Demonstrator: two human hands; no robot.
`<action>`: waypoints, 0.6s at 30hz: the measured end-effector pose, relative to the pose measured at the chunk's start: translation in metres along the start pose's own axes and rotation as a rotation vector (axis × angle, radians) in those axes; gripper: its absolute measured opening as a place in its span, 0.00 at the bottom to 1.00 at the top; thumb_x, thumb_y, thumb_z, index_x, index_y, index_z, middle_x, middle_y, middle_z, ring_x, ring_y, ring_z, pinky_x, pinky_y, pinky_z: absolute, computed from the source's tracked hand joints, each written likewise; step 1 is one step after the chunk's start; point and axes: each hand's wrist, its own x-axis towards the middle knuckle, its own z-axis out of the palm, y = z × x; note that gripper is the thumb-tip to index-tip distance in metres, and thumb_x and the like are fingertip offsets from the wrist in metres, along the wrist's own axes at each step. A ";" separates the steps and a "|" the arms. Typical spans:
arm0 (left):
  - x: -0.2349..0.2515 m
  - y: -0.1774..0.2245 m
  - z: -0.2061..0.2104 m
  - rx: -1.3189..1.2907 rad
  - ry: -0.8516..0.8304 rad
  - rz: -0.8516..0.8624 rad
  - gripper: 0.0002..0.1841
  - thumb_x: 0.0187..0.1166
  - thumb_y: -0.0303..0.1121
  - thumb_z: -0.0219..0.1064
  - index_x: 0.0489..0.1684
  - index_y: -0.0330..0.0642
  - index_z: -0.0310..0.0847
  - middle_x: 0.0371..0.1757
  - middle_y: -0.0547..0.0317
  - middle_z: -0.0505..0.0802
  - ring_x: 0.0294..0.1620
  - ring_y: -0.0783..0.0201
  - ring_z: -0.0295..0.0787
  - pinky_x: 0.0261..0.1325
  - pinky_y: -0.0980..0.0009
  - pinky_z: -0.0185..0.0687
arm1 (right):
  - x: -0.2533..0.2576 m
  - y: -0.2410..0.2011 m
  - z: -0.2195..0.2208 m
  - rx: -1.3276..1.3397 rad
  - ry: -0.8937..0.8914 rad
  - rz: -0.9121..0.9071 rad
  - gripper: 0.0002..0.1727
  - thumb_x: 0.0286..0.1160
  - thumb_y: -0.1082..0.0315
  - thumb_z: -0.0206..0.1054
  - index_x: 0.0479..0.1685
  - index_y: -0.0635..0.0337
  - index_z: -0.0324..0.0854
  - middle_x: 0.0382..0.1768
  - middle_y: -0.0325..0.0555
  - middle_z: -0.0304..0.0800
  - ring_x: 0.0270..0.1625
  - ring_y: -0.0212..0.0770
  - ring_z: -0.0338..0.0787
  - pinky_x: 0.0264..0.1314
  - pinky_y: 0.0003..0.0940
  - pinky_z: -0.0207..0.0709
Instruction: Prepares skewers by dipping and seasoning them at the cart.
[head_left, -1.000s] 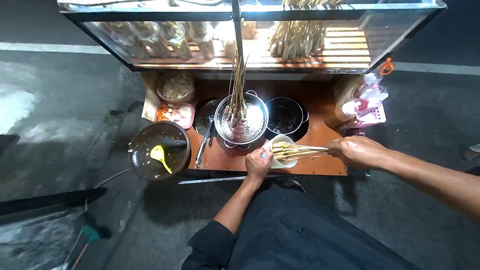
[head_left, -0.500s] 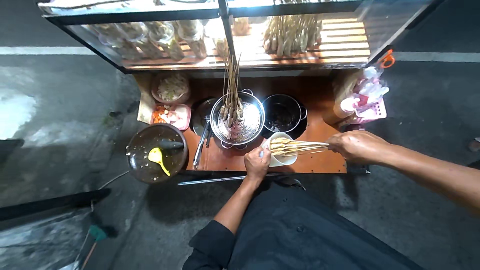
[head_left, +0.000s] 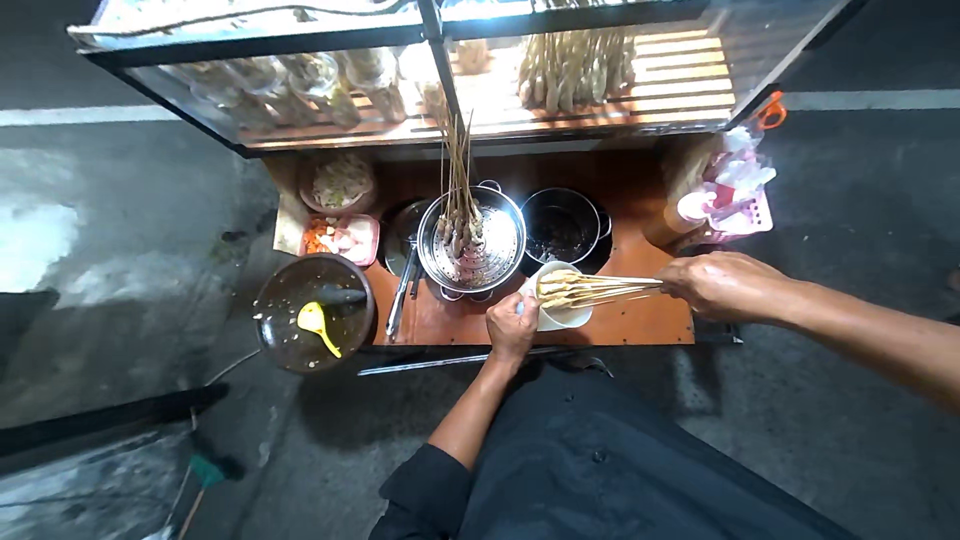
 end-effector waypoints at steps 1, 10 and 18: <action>0.000 0.001 0.000 -0.003 -0.003 -0.003 0.26 0.82 0.47 0.59 0.07 0.48 0.71 0.11 0.68 0.77 0.14 0.71 0.73 0.21 0.68 0.70 | -0.001 0.000 -0.001 -0.004 0.001 0.008 0.11 0.88 0.60 0.60 0.49 0.46 0.90 0.47 0.40 0.94 0.49 0.47 0.94 0.53 0.54 0.85; -0.006 -0.010 0.011 0.086 -0.028 0.082 0.25 0.81 0.47 0.59 0.08 0.46 0.75 0.13 0.64 0.80 0.16 0.68 0.78 0.22 0.66 0.75 | 0.006 0.000 0.021 0.129 -0.084 -0.012 0.13 0.89 0.62 0.57 0.54 0.54 0.88 0.51 0.51 0.93 0.54 0.57 0.93 0.56 0.63 0.83; -0.014 -0.025 0.021 0.020 -0.059 0.128 0.26 0.83 0.46 0.56 0.09 0.44 0.74 0.15 0.61 0.81 0.20 0.65 0.80 0.28 0.65 0.78 | 0.018 0.049 0.085 1.162 -0.544 0.143 0.13 0.91 0.65 0.54 0.55 0.57 0.85 0.24 0.33 0.77 0.17 0.25 0.68 0.20 0.22 0.64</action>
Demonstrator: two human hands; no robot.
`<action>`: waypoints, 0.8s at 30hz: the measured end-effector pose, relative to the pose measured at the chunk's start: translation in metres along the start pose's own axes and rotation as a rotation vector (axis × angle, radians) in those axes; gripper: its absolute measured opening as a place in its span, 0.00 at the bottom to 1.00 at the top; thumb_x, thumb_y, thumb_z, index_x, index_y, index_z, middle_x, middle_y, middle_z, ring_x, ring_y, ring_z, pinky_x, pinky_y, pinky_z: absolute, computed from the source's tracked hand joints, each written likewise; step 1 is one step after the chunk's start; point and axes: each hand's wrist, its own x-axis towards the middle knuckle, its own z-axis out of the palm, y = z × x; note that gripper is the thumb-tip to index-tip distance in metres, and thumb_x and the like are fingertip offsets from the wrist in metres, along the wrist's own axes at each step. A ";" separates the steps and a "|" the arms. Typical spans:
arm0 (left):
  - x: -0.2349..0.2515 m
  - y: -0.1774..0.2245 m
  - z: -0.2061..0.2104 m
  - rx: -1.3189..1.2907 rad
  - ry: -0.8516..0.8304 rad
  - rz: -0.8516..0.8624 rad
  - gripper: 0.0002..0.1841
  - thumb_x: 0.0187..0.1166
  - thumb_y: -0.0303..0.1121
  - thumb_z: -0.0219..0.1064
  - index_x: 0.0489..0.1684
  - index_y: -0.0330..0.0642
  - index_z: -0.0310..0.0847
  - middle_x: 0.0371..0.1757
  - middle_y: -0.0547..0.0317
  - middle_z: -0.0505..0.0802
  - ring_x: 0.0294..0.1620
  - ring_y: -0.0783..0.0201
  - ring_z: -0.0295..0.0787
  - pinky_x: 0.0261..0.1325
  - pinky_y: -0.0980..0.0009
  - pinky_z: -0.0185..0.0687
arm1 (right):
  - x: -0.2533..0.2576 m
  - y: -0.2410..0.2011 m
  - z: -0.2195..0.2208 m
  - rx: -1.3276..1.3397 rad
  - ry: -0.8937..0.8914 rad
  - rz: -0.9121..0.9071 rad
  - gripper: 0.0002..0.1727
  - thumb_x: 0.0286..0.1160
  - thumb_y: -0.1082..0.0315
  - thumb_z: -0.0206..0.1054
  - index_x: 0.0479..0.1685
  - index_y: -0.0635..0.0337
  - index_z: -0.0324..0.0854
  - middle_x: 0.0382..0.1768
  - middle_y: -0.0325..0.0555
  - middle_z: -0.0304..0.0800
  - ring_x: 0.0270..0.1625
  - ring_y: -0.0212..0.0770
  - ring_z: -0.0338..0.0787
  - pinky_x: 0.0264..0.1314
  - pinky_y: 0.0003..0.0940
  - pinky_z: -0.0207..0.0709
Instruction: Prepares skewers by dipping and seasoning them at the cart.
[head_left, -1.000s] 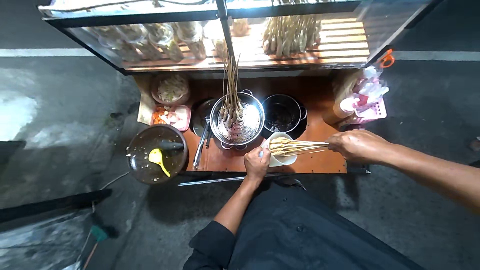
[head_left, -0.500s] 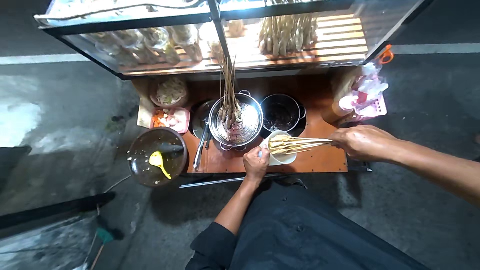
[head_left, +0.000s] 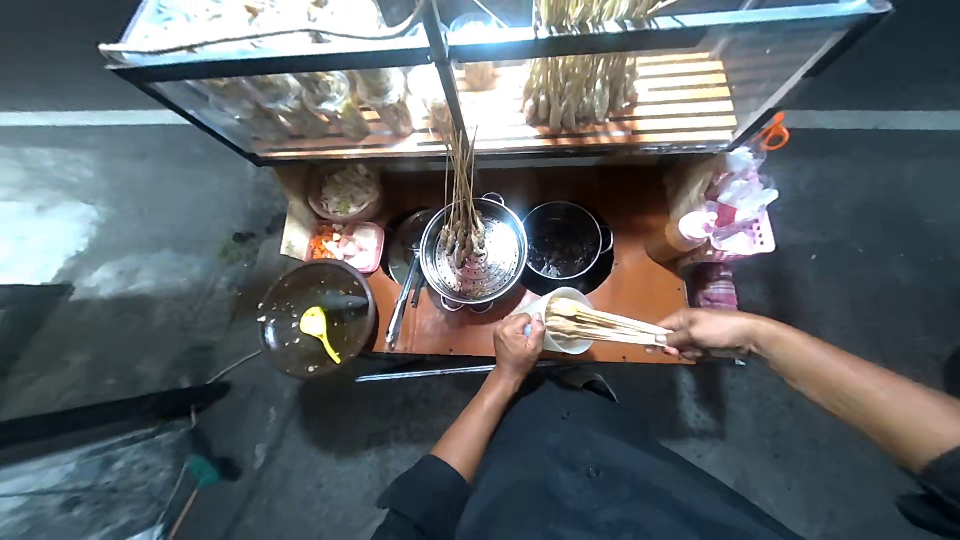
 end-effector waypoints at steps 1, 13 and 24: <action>-0.001 -0.002 0.002 -0.019 -0.002 -0.009 0.26 0.84 0.47 0.55 0.09 0.44 0.75 0.15 0.60 0.81 0.20 0.65 0.81 0.29 0.65 0.78 | 0.003 0.010 -0.004 0.100 -0.051 -0.014 0.12 0.91 0.67 0.53 0.56 0.56 0.84 0.26 0.31 0.79 0.18 0.23 0.68 0.20 0.19 0.63; -0.003 -0.007 0.022 -0.230 0.019 -0.275 0.22 0.84 0.37 0.53 0.16 0.41 0.80 0.16 0.64 0.83 0.20 0.71 0.80 0.30 0.68 0.79 | 0.039 0.049 -0.013 0.183 -0.054 -0.283 0.11 0.85 0.62 0.59 0.53 0.55 0.85 0.27 0.28 0.84 0.22 0.21 0.76 0.27 0.17 0.72; 0.009 0.000 0.019 -0.254 0.111 -0.282 0.24 0.87 0.37 0.50 0.14 0.42 0.77 0.16 0.67 0.81 0.20 0.75 0.78 0.29 0.73 0.76 | 0.073 0.052 -0.002 0.240 0.049 -0.515 0.14 0.83 0.55 0.64 0.54 0.53 0.87 0.31 0.27 0.87 0.26 0.21 0.79 0.30 0.18 0.74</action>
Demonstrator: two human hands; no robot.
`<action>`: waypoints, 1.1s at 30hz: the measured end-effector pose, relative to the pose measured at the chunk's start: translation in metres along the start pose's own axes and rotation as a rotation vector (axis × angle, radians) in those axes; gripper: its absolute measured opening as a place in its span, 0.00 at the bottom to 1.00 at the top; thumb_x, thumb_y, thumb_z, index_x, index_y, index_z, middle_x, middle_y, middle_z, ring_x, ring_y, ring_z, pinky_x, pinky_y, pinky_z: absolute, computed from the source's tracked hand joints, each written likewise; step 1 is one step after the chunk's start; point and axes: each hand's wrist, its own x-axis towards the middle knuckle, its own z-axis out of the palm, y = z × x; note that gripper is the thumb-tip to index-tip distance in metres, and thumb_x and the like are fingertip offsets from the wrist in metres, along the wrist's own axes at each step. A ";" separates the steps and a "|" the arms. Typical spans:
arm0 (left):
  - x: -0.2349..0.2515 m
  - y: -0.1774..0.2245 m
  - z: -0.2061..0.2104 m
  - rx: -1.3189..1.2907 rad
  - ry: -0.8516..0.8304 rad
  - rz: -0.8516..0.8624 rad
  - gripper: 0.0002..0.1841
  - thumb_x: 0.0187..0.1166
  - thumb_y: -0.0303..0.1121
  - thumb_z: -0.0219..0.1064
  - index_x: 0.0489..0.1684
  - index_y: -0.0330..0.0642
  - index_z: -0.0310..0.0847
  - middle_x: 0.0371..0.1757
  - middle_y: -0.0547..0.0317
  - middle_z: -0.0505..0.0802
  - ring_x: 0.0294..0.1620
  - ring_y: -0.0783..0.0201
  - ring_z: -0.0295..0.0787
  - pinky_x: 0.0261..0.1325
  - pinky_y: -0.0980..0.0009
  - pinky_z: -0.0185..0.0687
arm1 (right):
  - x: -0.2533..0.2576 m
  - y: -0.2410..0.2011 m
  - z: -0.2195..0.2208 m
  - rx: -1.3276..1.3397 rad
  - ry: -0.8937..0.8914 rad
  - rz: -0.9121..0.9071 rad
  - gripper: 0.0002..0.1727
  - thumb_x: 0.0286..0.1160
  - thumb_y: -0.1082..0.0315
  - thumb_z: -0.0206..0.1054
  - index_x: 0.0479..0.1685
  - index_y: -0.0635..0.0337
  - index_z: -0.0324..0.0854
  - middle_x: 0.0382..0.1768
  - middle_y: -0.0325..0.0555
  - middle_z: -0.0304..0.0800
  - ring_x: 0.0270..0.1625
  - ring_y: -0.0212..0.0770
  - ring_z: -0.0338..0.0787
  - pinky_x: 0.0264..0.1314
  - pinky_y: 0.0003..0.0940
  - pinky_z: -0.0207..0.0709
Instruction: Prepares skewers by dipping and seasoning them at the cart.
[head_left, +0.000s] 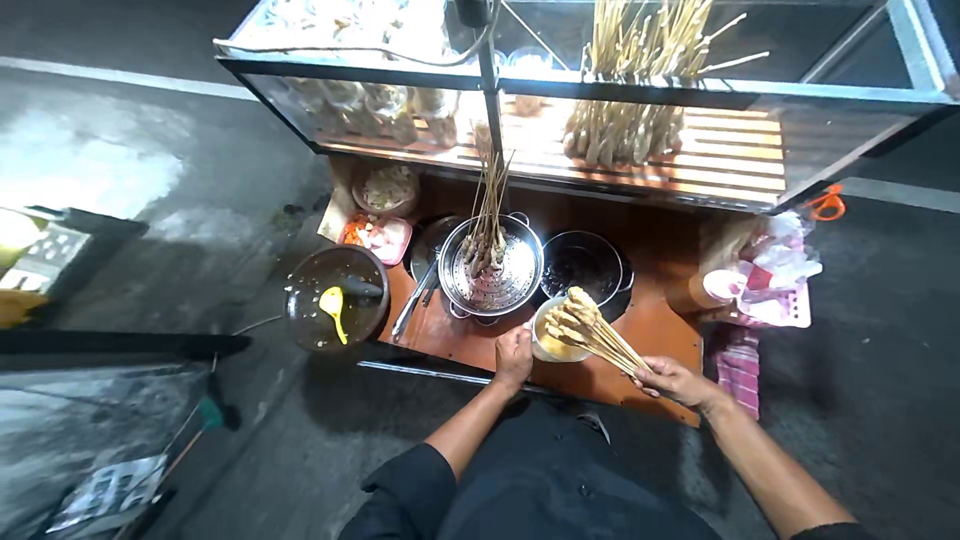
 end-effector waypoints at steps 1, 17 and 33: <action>0.001 -0.001 0.000 -0.002 0.005 0.006 0.24 0.87 0.38 0.50 0.14 0.42 0.77 0.16 0.66 0.81 0.21 0.74 0.78 0.30 0.72 0.76 | 0.001 0.000 -0.001 -0.005 0.001 -0.003 0.14 0.84 0.55 0.64 0.55 0.53 0.87 0.31 0.27 0.87 0.26 0.21 0.79 0.30 0.18 0.74; -0.013 -0.017 0.003 -0.007 0.098 -0.062 0.26 0.90 0.44 0.49 0.24 0.38 0.85 0.21 0.63 0.86 0.25 0.73 0.83 0.35 0.71 0.83 | 0.017 -0.036 -0.025 -0.151 0.272 -0.021 0.15 0.89 0.62 0.57 0.60 0.59 0.83 0.30 0.29 0.84 0.24 0.22 0.76 0.29 0.21 0.75; -0.045 -0.026 -0.020 0.005 0.236 -0.110 0.27 0.90 0.45 0.49 0.20 0.41 0.82 0.18 0.68 0.83 0.22 0.78 0.81 0.30 0.77 0.79 | 0.233 -0.080 -0.014 -1.111 0.385 0.742 0.21 0.70 0.62 0.71 0.51 0.73 0.86 0.63 0.67 0.88 0.70 0.65 0.85 0.69 0.71 0.75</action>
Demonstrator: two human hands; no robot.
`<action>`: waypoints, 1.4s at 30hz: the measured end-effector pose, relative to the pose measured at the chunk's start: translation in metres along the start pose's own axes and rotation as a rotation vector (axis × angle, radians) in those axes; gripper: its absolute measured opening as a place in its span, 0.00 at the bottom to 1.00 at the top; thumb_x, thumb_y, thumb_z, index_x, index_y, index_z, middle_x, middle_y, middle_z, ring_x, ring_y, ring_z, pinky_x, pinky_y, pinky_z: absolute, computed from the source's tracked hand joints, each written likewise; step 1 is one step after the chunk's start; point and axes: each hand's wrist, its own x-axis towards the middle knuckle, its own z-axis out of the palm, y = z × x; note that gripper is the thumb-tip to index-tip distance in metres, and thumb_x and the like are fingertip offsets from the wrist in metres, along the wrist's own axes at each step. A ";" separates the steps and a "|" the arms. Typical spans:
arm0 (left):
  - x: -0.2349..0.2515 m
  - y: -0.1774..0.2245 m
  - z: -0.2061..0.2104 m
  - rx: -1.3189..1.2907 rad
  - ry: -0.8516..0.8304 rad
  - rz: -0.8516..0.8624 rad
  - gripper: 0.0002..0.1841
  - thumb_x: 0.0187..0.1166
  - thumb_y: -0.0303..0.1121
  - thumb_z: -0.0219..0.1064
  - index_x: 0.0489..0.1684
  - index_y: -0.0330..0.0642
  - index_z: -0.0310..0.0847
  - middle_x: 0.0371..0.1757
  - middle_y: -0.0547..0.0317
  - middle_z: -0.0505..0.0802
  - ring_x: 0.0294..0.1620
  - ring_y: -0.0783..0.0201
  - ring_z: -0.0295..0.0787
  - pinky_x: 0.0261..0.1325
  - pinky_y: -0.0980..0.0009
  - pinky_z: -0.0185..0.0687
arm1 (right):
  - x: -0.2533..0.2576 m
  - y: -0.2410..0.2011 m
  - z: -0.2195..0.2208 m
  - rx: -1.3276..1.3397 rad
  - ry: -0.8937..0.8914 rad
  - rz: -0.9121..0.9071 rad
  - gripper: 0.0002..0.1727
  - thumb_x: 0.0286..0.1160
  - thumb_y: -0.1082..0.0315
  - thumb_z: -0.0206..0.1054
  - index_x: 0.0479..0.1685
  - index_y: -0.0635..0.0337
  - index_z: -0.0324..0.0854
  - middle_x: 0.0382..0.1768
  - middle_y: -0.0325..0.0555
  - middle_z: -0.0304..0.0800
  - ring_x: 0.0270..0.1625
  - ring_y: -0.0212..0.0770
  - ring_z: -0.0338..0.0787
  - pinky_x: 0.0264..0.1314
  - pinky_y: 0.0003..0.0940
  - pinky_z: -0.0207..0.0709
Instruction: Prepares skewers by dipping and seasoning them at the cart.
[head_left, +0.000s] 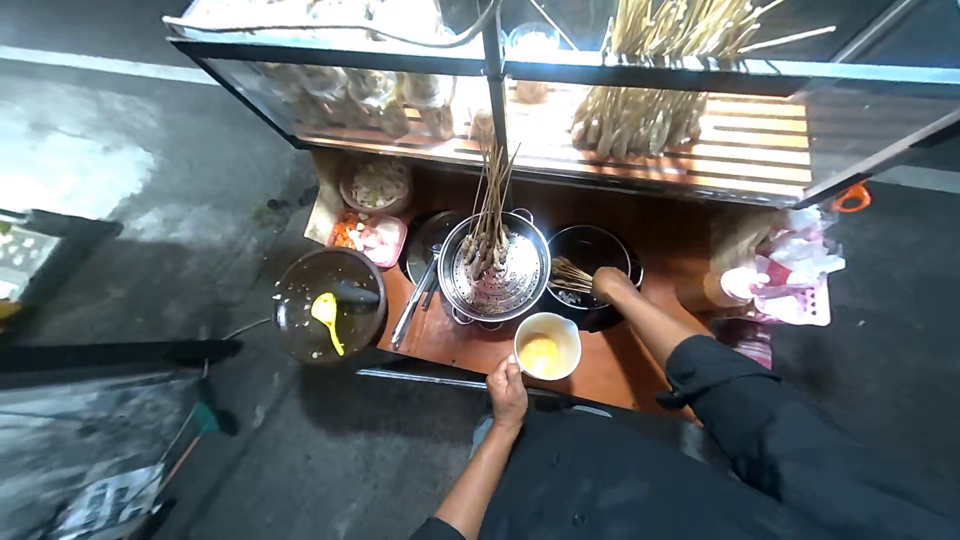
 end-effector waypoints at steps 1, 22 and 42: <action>-0.001 -0.001 -0.001 -0.005 0.003 -0.003 0.27 0.90 0.46 0.49 0.21 0.41 0.82 0.18 0.68 0.83 0.22 0.78 0.81 0.30 0.77 0.80 | 0.004 -0.002 0.003 0.013 0.011 0.006 0.21 0.69 0.62 0.72 0.51 0.73 0.87 0.62 0.67 0.88 0.70 0.65 0.86 0.69 0.71 0.76; -0.011 -0.005 -0.007 -0.052 -0.098 -0.013 0.29 0.89 0.53 0.52 0.19 0.44 0.81 0.16 0.69 0.82 0.19 0.78 0.79 0.26 0.77 0.77 | 0.014 0.016 0.012 0.158 0.208 0.123 0.20 0.75 0.64 0.67 0.58 0.72 0.85 0.65 0.67 0.87 0.73 0.65 0.84 0.71 0.68 0.75; 0.024 0.072 0.024 -0.271 -0.517 0.016 0.23 0.93 0.38 0.45 0.26 0.44 0.81 0.18 0.72 0.79 0.20 0.76 0.74 0.30 0.77 0.75 | -0.163 0.107 0.053 0.890 1.141 -0.142 0.19 0.88 0.60 0.58 0.66 0.61 0.82 0.51 0.50 0.94 0.49 0.43 0.96 0.55 0.46 0.92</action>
